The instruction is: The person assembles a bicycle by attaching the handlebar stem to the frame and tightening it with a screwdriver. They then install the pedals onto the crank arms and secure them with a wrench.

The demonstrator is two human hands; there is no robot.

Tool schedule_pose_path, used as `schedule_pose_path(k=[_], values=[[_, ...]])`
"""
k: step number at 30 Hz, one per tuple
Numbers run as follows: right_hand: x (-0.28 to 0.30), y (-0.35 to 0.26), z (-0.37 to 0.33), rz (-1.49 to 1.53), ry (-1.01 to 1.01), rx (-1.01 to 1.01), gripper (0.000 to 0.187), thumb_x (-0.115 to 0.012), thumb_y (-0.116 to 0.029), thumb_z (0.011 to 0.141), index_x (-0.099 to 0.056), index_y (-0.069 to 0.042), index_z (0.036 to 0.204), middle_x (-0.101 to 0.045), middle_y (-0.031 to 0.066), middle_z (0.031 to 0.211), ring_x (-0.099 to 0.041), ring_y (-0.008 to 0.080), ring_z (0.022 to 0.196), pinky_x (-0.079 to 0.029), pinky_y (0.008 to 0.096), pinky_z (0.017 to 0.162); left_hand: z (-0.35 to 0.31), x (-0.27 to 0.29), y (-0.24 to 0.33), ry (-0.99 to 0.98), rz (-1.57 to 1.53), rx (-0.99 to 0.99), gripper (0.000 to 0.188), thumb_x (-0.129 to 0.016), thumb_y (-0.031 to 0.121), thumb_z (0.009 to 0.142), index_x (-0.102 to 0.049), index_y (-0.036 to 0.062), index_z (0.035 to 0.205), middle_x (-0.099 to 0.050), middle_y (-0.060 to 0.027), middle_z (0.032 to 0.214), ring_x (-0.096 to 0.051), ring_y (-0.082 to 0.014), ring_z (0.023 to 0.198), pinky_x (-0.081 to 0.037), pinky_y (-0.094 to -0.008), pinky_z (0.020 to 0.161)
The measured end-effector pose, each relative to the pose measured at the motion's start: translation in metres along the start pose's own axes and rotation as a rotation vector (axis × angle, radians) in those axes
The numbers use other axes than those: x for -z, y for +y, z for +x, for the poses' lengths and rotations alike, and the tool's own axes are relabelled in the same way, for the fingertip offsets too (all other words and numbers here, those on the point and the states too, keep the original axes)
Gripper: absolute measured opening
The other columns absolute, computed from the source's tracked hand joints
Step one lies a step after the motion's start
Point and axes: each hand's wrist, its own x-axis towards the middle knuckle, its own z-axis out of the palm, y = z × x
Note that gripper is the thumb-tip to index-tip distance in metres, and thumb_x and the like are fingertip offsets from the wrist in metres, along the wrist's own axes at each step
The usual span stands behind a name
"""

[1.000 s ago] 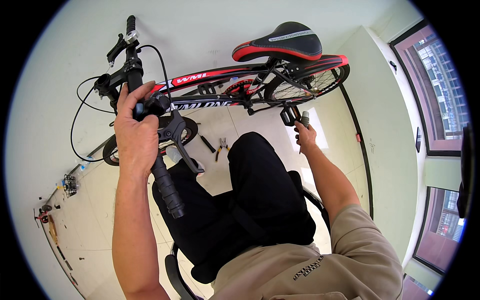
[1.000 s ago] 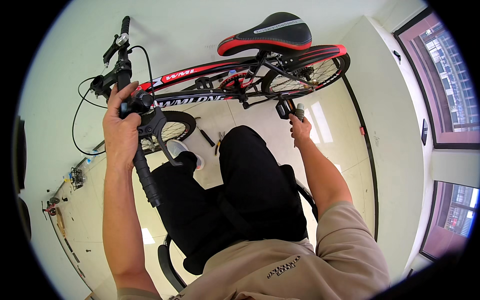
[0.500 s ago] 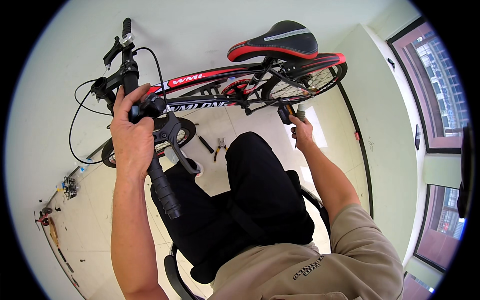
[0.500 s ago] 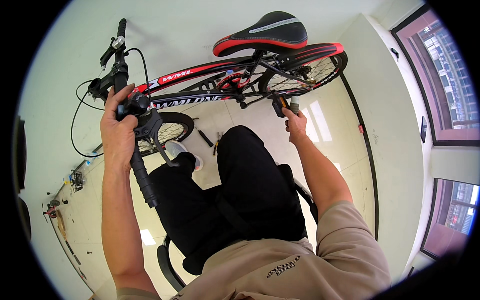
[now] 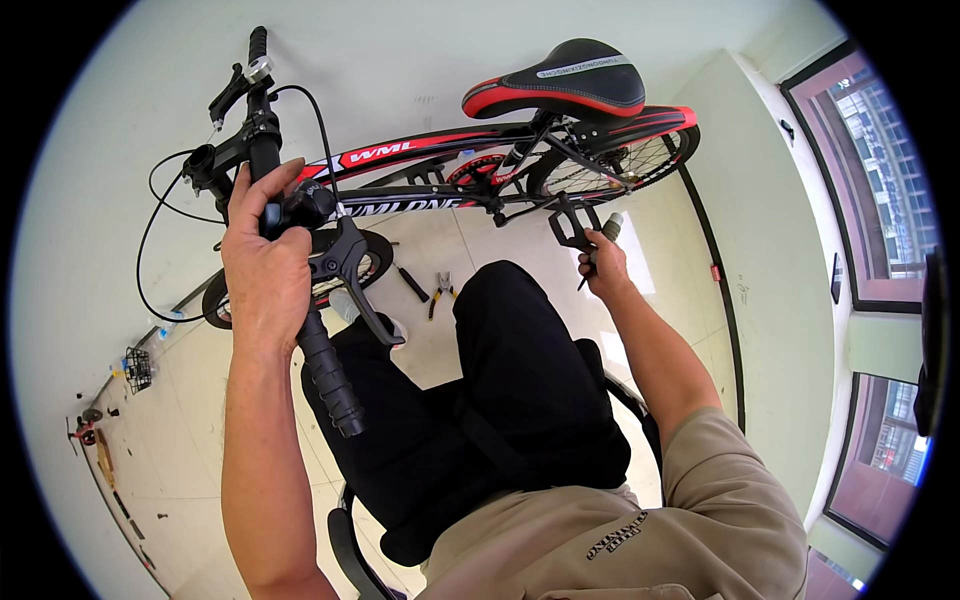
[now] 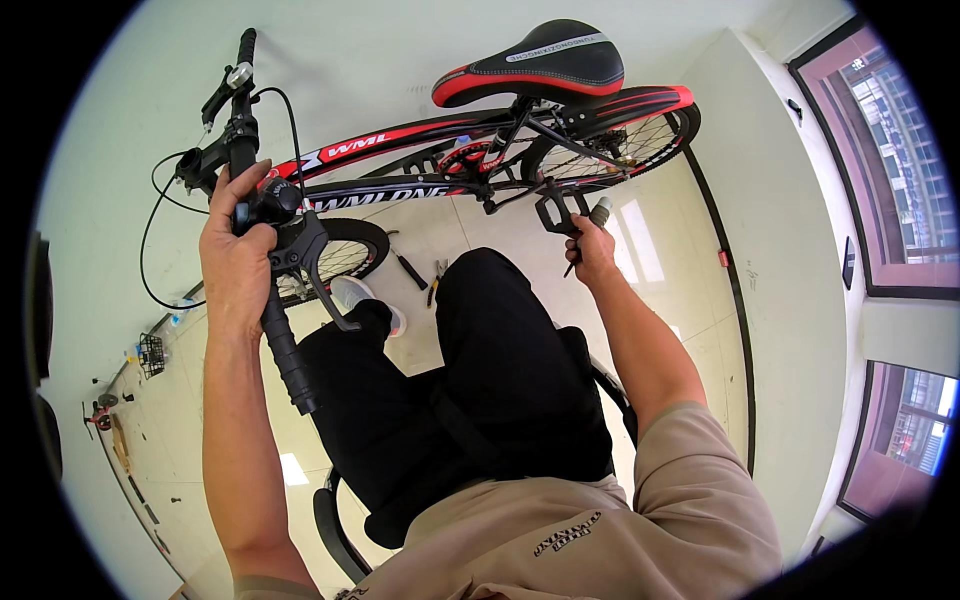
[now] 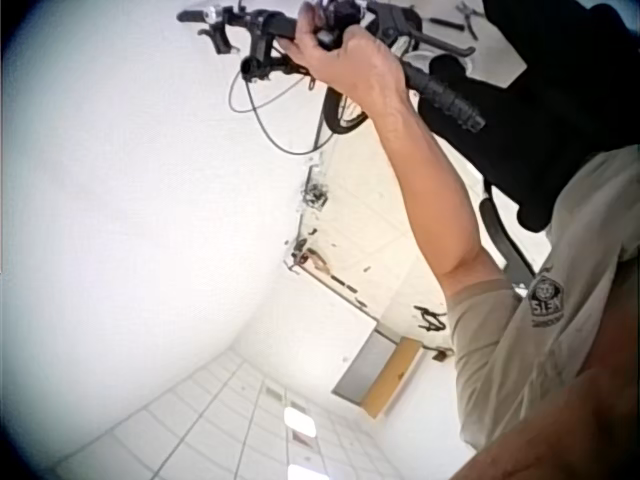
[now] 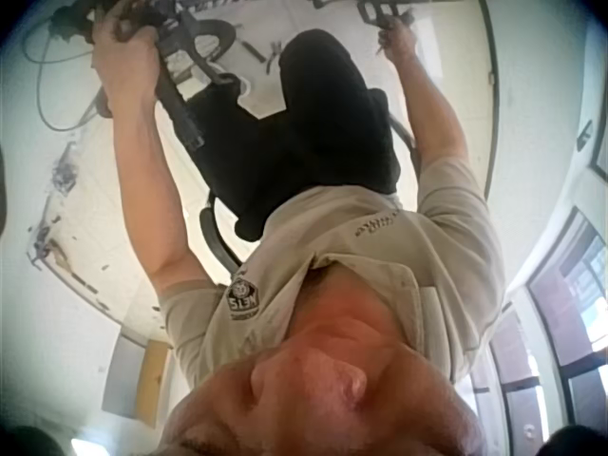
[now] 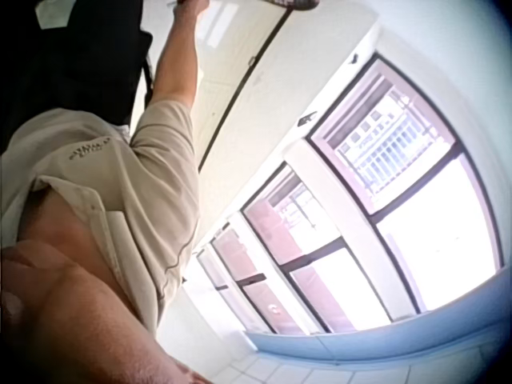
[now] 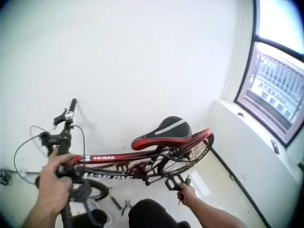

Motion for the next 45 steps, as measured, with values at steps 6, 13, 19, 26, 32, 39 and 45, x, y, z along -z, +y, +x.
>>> schedule_pose_path(k=[6, 13, 19, 26, 32, 39, 45], values=[[-0.003, 0.004, 0.003, -0.037, 0.057, -0.001, 0.02, -0.073, -0.011, 0.087, -0.053, -0.007, 0.091, -0.054, 0.0044, 0.08, -0.05, 0.0138, 0.059, -0.038, 0.027, 0.045, 0.0, 0.0, -0.001, 0.003, -0.004, 0.0, 0.058, -0.047, -0.004, 0.072, -0.069, 0.0113, 0.124, -0.03, -0.0227, 0.159, -0.047, -0.0276, 0.138, -0.042, -0.0293, 0.103], [0.001, 0.003, 0.009, 0.047, 0.023, -0.067, 0.019, -0.072, -0.011, 0.087, -0.053, -0.009, 0.091, -0.055, 0.0039, 0.081, -0.049, 0.0144, 0.059, -0.036, 0.0268, 0.045, 0.0, 0.0, 0.0, 0.006, 0.006, 0.002, 0.059, -0.047, -0.005, 0.072, -0.069, 0.0107, 0.124, -0.03, -0.022, 0.159, -0.047, -0.027, 0.137, -0.042, -0.0304, 0.104], [0.002, 0.001, 0.005, 0.096, -0.021, -0.09, 0.019, -0.072, -0.012, 0.087, -0.053, -0.01, 0.09, -0.055, 0.004, 0.081, -0.048, 0.0147, 0.059, -0.035, 0.0266, 0.046, 0.0, 0.0, -0.001, 0.004, -0.019, 0.01, 0.059, -0.046, -0.005, 0.072, -0.069, 0.0108, 0.124, -0.03, -0.0217, 0.159, -0.047, -0.0271, 0.137, -0.042, -0.0303, 0.105], [0.007, 0.008, 0.018, 0.04, 0.093, -0.106, 0.017, -0.07, -0.013, 0.089, -0.053, -0.011, 0.092, -0.054, 0.004, 0.081, -0.048, 0.015, 0.06, -0.036, 0.0267, 0.047, 0.001, 0.0, -0.003, 0.011, -0.009, 0.009, 0.059, -0.047, -0.005, 0.072, -0.07, 0.0122, 0.123, -0.03, -0.0218, 0.159, -0.044, -0.0278, 0.139, -0.04, -0.0298, 0.105], [0.008, 0.003, 0.011, 0.206, -0.07, -0.129, 0.019, -0.069, -0.012, 0.086, -0.05, -0.012, 0.089, -0.051, 0.003, 0.078, -0.048, 0.0148, 0.06, -0.036, 0.0266, 0.047, 0.0, 0.0, 0.0, 0.0, -0.024, 0.012, 0.059, -0.047, -0.004, 0.072, -0.07, 0.0117, 0.123, -0.029, -0.0224, 0.159, -0.04, -0.0295, 0.143, -0.038, -0.0304, 0.107], [0.006, 0.004, 0.01, 0.151, -0.029, -0.112, 0.018, -0.068, -0.01, 0.088, -0.05, -0.011, 0.089, -0.051, 0.0035, 0.078, -0.049, 0.0151, 0.06, -0.036, 0.0264, 0.046, 0.001, 0.001, -0.003, 0.018, 0.025, 0.003, 0.058, -0.046, -0.005, 0.073, -0.069, 0.0104, 0.124, -0.031, -0.0229, 0.158, -0.043, -0.0286, 0.141, -0.037, -0.0305, 0.108], [0.012, 0.013, 0.023, 0.204, 0.067, -0.102, 0.016, -0.064, -0.007, 0.087, -0.048, -0.009, 0.089, -0.05, 0.0052, 0.078, -0.049, 0.0161, 0.06, -0.036, 0.0272, 0.045, 0.001, -0.002, -0.001, 0.004, -0.007, 0.0, 0.059, -0.046, -0.006, 0.072, -0.069, 0.0104, 0.124, -0.032, -0.0215, 0.158, -0.045, -0.0275, 0.139, -0.036, -0.0312, 0.11]])
